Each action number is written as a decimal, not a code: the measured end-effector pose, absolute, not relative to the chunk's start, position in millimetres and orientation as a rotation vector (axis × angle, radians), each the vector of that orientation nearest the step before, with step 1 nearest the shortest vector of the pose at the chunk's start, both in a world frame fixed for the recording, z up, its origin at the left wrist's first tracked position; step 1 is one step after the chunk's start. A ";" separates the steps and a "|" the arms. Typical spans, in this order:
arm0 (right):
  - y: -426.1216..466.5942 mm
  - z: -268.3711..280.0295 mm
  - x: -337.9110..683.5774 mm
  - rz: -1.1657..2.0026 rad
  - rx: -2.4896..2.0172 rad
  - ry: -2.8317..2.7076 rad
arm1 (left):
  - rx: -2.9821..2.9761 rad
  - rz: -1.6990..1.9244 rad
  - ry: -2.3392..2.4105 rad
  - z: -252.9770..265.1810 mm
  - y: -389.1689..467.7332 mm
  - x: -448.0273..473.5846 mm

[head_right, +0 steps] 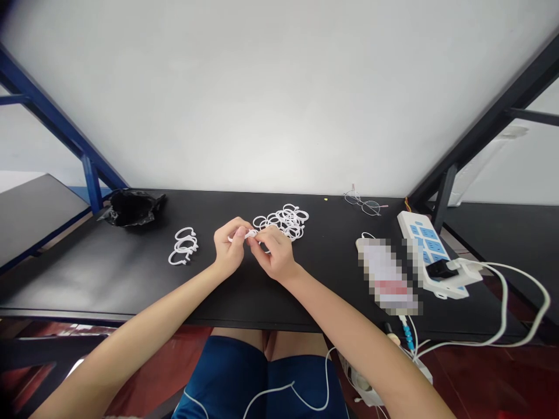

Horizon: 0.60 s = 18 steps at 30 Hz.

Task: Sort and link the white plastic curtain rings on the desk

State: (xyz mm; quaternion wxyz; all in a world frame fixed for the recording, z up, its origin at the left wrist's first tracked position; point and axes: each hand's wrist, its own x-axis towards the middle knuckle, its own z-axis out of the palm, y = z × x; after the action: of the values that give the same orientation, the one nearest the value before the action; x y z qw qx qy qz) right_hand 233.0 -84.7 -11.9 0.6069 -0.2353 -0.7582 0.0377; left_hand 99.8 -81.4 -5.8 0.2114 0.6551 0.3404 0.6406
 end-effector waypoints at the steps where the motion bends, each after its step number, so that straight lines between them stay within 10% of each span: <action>1: -85.4 -12.3 232.2 0.106 -0.564 -1.747 | 1.806 1.762 0.959 -5.3 -81.4 99.6; 18: -81.1 -6.7 231.6 0.106 -0.593 -1.637 | 1.592 1.621 0.961 -8.3 -70.7 97.4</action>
State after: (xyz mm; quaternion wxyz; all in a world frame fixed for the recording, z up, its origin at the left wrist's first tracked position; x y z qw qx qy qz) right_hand 231.6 -81.1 -6.7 0.6434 -0.2601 -0.7185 0.0466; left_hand 97.4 -70.7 -8.3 0.3311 0.6089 0.3677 0.6200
